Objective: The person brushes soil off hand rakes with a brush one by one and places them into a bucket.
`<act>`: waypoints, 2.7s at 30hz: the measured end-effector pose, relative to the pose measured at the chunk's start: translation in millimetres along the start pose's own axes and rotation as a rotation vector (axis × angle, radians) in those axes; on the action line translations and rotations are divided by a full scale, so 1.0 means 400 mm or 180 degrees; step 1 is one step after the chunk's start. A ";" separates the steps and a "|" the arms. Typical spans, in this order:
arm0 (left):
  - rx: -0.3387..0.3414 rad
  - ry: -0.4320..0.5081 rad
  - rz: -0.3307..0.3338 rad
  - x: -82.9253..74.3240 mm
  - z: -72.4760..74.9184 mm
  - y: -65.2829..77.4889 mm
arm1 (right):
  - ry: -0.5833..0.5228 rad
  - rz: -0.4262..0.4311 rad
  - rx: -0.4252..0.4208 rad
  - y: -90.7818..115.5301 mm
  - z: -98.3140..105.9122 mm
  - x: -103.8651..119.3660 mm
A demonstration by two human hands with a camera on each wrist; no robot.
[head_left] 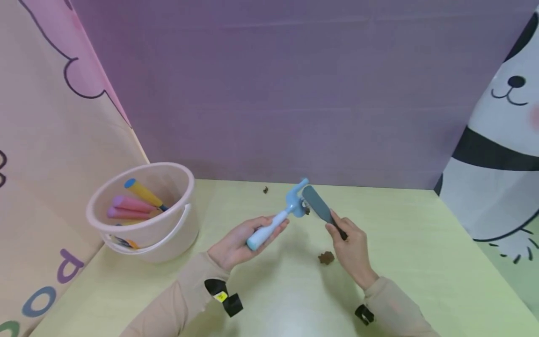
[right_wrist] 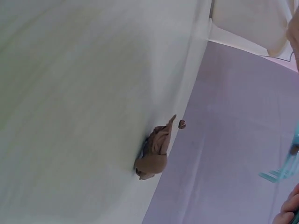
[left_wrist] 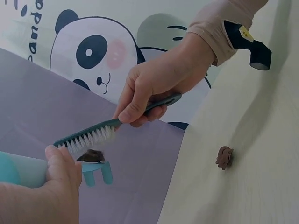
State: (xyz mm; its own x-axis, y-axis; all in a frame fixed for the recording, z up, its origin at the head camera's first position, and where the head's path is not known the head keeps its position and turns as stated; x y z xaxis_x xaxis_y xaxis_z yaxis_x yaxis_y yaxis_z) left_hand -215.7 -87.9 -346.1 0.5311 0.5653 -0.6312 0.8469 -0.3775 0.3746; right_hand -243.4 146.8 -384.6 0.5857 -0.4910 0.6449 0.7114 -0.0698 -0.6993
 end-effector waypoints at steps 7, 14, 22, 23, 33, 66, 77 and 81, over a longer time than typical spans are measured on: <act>-0.0114 -0.0076 -0.0102 0.010 0.010 -0.004 | -0.0061 -0.0149 0.0017 -0.008 0.017 -0.001; -0.0414 -0.0785 -0.0739 -0.002 0.015 -0.006 | -0.0026 -0.0251 0.0036 -0.012 0.028 -0.004; -0.1100 -0.2226 -0.1811 -0.030 0.031 0.000 | 0.0007 -0.0298 0.0027 -0.013 0.044 -0.009; -0.1202 -0.2498 -0.1912 -0.033 0.035 0.002 | 0.0007 -0.0293 0.0028 -0.013 0.047 -0.009; -0.1254 -0.4813 -0.2715 -0.035 0.058 0.050 | 0.0063 -0.0420 0.0006 -0.014 0.076 -0.020; -0.1895 -0.6352 -0.2404 -0.453 0.012 0.421 | 0.0201 -0.0659 0.0146 -0.025 0.133 -0.048; -0.1303 -0.7612 -0.0821 -0.587 0.088 0.381 | 0.0226 -0.0723 0.0166 -0.022 0.134 -0.048; -0.1302 -0.7494 -0.0678 -0.576 0.104 0.322 | 0.0237 -0.0752 0.0236 -0.021 0.134 -0.046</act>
State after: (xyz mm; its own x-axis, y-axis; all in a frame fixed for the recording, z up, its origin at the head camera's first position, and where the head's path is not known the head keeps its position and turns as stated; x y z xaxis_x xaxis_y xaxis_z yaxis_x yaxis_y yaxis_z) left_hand -230.2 -297.0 -180.8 -0.1875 -0.9809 0.0510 0.9778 -0.1814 0.1047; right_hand -239.2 203.0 -374.3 0.3715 -0.5314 0.7613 0.8533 -0.1277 -0.5055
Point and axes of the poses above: each hand's wrist, its own y-axis away from the middle knuckle, its own z-axis out of the back of the hand, x = y × z, the point moved 2 cm from there along -y, towards the middle knuckle, and after that the axes turned 8 degrees about -x, right-handed, at the moved point
